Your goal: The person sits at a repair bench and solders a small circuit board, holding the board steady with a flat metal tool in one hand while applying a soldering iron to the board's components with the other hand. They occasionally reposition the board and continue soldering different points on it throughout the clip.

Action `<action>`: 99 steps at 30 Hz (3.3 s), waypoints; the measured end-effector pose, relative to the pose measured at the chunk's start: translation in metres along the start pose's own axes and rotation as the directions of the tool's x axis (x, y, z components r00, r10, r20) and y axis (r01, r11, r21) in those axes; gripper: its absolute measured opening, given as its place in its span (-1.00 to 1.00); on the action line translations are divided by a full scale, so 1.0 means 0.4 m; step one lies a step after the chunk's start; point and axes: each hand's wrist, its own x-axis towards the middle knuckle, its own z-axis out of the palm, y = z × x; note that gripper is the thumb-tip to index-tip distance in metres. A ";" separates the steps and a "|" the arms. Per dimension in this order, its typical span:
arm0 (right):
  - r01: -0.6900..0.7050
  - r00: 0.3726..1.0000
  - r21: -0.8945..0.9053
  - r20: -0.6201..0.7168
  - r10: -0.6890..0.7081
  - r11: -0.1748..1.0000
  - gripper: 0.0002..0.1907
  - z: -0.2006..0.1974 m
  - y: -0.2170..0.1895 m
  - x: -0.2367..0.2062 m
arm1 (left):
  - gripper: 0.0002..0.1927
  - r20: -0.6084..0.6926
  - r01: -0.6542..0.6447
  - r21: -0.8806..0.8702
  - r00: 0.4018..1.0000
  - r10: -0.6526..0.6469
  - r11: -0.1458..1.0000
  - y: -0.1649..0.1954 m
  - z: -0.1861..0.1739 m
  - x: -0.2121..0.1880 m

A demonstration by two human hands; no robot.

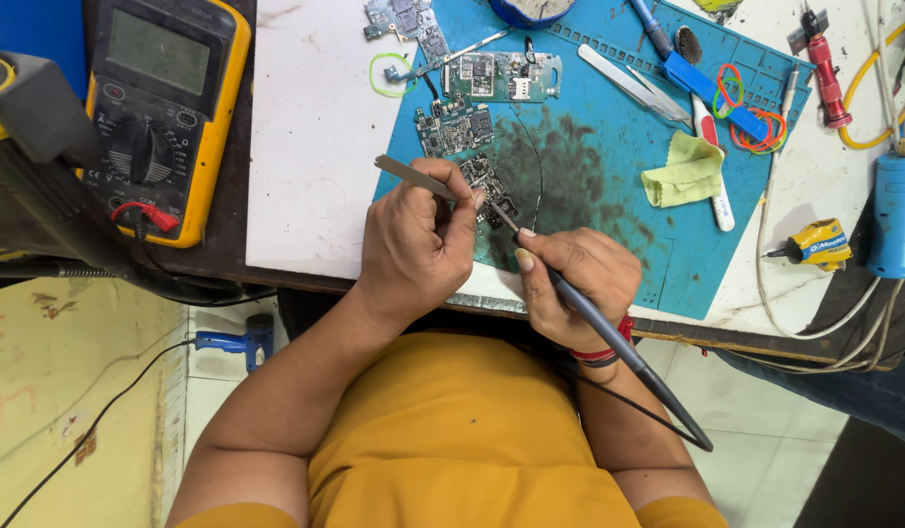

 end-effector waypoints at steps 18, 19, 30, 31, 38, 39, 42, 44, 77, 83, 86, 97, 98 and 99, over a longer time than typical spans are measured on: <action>0.061 0.998 -0.094 -0.010 -0.063 0.994 -0.86 -0.020 -0.046 0.008 | -0.76 -0.020 -0.021 -0.012 1.000 0.021 1.000 0.040 -0.004 -0.009; 0.063 0.998 -0.099 -0.010 -0.064 0.993 -0.86 -0.018 -0.047 0.008 | -0.76 -0.016 -0.014 -0.006 1.000 0.014 1.000 0.039 -0.007 -0.010; 0.084 0.996 -0.092 0.002 -0.084 0.992 -0.84 -0.017 -0.047 0.007 | -0.77 -0.021 -0.007 -0.003 1.000 0.007 1.000 0.040 -0.006 -0.009; 0.085 0.996 -0.093 0.004 -0.085 0.992 -0.83 -0.017 -0.046 0.007 | -0.77 -0.020 -0.010 -0.001 1.000 0.010 1.000 0.038 -0.005 -0.011; 0.094 0.996 -0.107 0.010 -0.093 0.990 -0.82 -0.018 -0.047 0.004 | -0.76 -0.014 -0.009 0.008 1.000 0.009 1.000 0.037 -0.005 -0.014; 0.097 0.995 -0.108 0.009 -0.097 0.989 -0.82 -0.017 -0.043 0.006 | -0.76 -0.013 -0.016 0.010 1.000 0.017 1.000 0.034 -0.003 -0.010; 0.105 0.994 -0.107 0.009 -0.105 0.989 -0.82 -0.016 -0.042 0.008 | -0.77 -0.011 -0.016 0.002 1.000 0.016 1.000 0.034 -0.004 -0.009; 0.108 0.994 -0.109 0.011 -0.108 0.988 -0.82 -0.017 -0.041 0.008 | -0.77 -0.009 -0.002 -0.011 1.000 0.002 1.000 0.035 -0.003 -0.010; 0.203 0.978 -0.200 0.088 -0.188 0.959 -0.71 0.003 -0.031 -0.019 | -0.73 -0.013 -0.059 0.006 0.998 0.060 0.998 0.015 -0.011 -0.009; 0.196 0.980 -0.214 0.084 -0.182 0.957 -0.69 0.008 -0.031 -0.018 | -0.73 -0.009 -0.059 0.018 0.998 0.059 0.998 0.011 -0.013 -0.001; 0.184 0.982 -0.234 0.084 -0.168 0.955 -0.69 0.007 -0.034 -0.019 | -0.73 -0.013 -0.062 0.018 0.998 0.063 0.998 0.013 -0.012 0.000; 0.167 0.986 -0.283 0.036 -0.164 0.944 -0.67 0.013 -0.028 -0.016 | -0.74 0.009 -0.050 0.041 0.999 0.050 0.998 0.005 -0.017 0.003; 0.156 0.987 -0.292 0.010 -0.160 0.943 -0.67 0.013 -0.027 -0.015 | -0.74 0.014 -0.041 0.031 0.999 0.040 0.999 0.005 -0.018 0.004; 0.150 0.988 -0.277 0.000 -0.156 0.949 -0.69 0.013 -0.026 -0.015 | -0.74 0.019 -0.031 0.022 0.999 0.031 0.999 0.005 -0.017 0.004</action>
